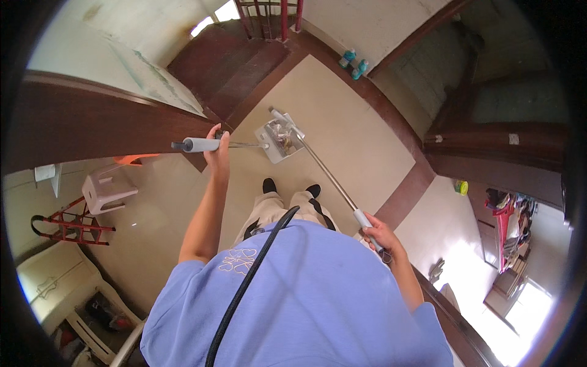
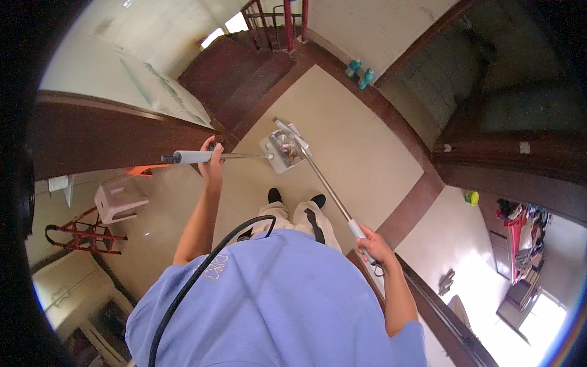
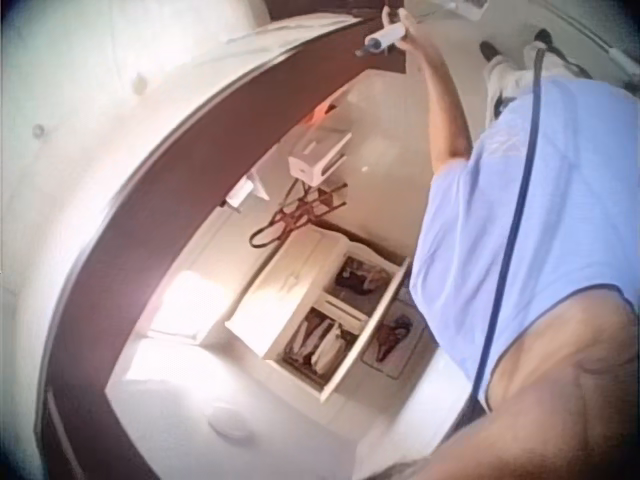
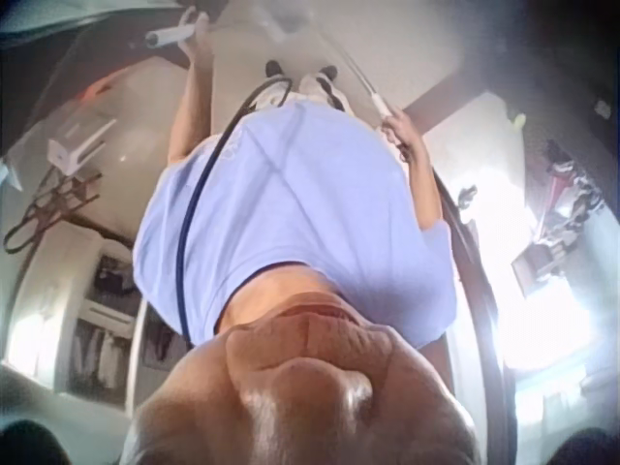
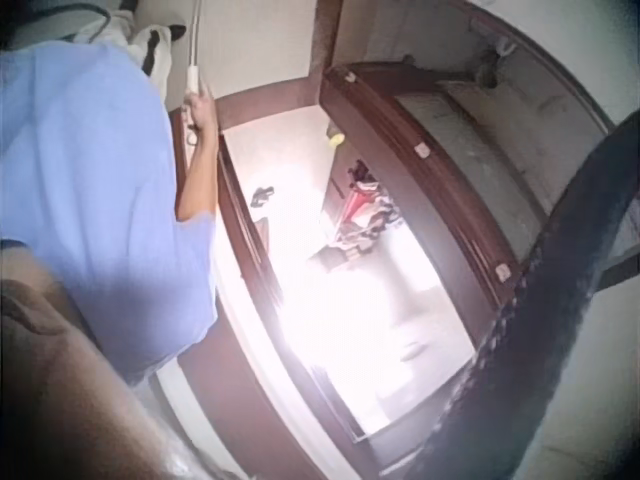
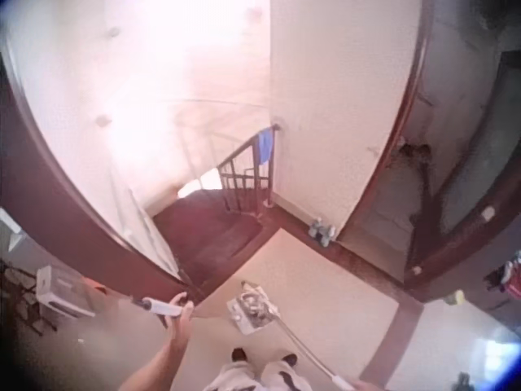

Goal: The person sweeps debris into a dustpan across tiled floors in multiple rooms, moving a plastic stool to access areas. The person then counts paper currency on a table.

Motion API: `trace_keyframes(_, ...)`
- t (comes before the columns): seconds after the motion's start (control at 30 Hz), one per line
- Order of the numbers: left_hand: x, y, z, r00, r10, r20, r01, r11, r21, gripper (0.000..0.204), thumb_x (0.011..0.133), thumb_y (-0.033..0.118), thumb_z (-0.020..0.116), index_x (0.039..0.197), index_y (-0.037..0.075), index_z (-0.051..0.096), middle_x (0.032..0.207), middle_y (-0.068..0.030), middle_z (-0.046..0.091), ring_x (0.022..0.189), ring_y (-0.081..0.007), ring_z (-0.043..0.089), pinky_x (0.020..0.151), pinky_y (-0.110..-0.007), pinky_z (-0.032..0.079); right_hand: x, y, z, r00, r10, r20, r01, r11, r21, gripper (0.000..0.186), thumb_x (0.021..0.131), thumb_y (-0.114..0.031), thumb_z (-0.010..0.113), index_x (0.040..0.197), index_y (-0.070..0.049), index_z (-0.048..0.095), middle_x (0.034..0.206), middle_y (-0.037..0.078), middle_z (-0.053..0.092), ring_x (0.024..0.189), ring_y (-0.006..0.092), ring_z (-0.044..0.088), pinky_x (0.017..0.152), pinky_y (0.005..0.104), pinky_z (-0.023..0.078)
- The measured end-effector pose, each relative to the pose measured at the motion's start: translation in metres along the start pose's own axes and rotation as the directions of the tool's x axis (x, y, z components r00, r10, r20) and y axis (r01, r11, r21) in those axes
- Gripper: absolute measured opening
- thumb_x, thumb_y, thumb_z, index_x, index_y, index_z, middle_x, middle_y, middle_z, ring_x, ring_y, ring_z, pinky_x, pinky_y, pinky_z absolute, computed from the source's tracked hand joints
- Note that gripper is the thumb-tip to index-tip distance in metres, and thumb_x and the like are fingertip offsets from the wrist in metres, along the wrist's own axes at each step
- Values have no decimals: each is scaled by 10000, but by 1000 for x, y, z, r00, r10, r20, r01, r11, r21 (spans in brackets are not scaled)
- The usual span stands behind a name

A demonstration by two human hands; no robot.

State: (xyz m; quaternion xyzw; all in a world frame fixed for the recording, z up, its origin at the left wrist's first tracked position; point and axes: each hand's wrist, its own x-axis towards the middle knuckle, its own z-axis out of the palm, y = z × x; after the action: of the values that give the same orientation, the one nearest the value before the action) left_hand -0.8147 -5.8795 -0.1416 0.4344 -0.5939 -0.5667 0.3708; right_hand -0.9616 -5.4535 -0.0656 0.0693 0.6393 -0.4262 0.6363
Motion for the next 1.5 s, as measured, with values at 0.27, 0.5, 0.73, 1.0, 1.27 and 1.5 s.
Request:
trace_keyframes(0.27,-8,12,-48,988,-22,-150,9,996,-88,307,728,122,591,1023,99,511,757,29,461,589,-27,391,472,-150,307,89,-81,26,961,-238,-142,202,952,-228,594,738,-73,462,1284,-104,231,624,19,436,450,100,429,353,244,369)
trace_keyframes(0.5,-11,19,-65,908,-208,-364,133,966,-220,301,732,95,589,1022,86,509,744,44,437,588,-21,366,499,-146,299,210,-213,6,906,-403,-130,333,868,-368,523,731,-70,476,1226,-65,305,652,41,453,431,111,432,334,257,371)
trace_keyframes(0.73,-43,39,-61,799,-279,-533,242,960,-140,327,756,154,561,1070,125,474,870,24,473,770,-42,459,587,-178,339,347,-296,27,963,-266,46,262,878,-400,459,689,-42,488,1121,-70,338,657,65,463,428,148,447,350,303,378)
trace_keyframes(1.0,-58,42,-37,643,-297,-705,251,952,-172,325,774,164,539,1085,119,454,906,6,500,819,-63,496,596,-181,351,273,-265,21,986,70,153,83,585,-807,752,620,-40,514,1288,-137,181,644,83,482,466,152,477,380,297,396)
trace_keyframes(1.27,-71,30,-32,550,-305,-777,189,952,-240,322,777,162,537,1083,112,451,824,-1,524,750,-55,502,550,-165,356,221,-383,-8,957,147,250,163,440,-883,733,638,-33,505,1296,-166,211,559,51,446,410,125,445,378,264,371)
trace_keyframes(1.5,-74,39,-10,419,-336,-843,195,941,-278,323,776,182,531,1083,127,447,845,6,511,763,-65,477,611,-215,358,312,-335,64,977,80,199,165,315,-935,729,642,-44,481,1299,-158,185,601,67,468,413,143,456,386,281,392)
